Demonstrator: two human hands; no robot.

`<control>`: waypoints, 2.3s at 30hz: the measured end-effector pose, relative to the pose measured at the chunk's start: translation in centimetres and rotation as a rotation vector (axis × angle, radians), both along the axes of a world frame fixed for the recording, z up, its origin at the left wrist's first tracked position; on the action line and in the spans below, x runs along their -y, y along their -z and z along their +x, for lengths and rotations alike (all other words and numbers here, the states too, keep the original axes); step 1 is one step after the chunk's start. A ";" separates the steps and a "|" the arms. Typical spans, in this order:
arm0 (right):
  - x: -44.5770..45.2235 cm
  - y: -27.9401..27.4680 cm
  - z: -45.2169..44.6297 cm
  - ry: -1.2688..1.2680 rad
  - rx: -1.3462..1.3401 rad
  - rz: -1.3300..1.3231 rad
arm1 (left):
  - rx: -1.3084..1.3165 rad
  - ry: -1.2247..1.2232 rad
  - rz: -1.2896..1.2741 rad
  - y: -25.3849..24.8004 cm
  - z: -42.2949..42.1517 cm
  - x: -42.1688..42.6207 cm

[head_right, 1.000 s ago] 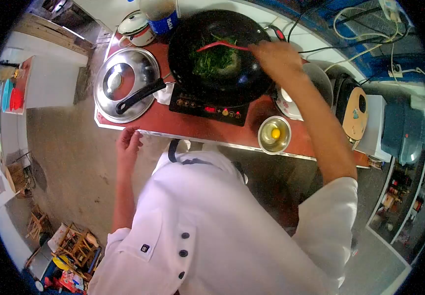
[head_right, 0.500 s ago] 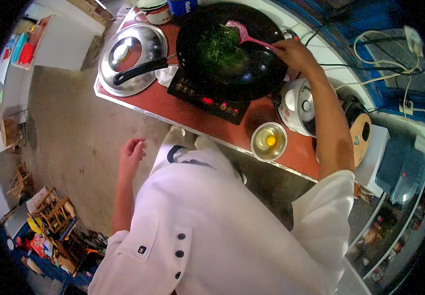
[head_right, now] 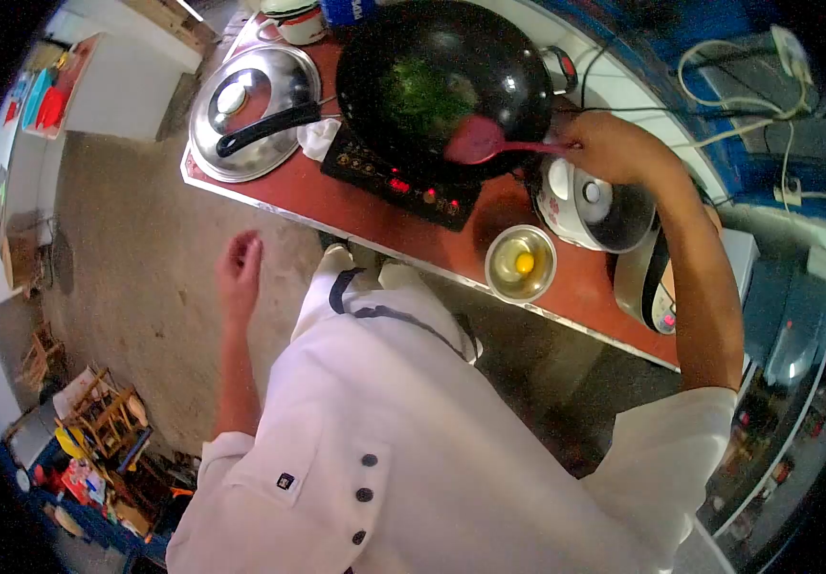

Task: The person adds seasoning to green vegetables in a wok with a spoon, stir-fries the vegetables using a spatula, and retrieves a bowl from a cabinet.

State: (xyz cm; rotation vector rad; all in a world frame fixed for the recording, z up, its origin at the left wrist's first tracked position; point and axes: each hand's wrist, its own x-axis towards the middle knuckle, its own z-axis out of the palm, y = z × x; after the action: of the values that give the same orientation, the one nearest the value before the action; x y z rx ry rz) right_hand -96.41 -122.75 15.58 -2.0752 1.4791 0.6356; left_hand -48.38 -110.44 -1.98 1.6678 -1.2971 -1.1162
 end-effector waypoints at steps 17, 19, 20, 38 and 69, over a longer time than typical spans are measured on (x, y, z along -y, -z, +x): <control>-3.9 3.1 8.0 0.959 0.209 0.115 | 0.224 0.433 -0.350 -0.9 4.0 17.1; -5.2 3.1 6.5 0.381 0.056 -0.120 | 0.176 0.459 -0.319 -1.4 4.3 17.2; -5.0 2.1 8.0 0.391 0.049 -0.113 | 0.123 0.479 -0.282 -1.2 4.5 17.4; 3.7 -1.8 11.5 0.273 -0.396 -0.388 | 0.079 0.527 -0.234 -1.8 4.8 17.8; 2.0 2.0 3.6 0.396 0.090 -0.267 | 0.081 0.476 -0.250 0.5 3.9 17.6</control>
State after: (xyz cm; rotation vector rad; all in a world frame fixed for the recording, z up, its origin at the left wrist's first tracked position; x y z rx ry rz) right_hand -92.80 -124.73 13.57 -1.8816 1.9341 0.1977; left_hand -44.51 -128.00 -2.48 1.2633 -1.8666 -1.0994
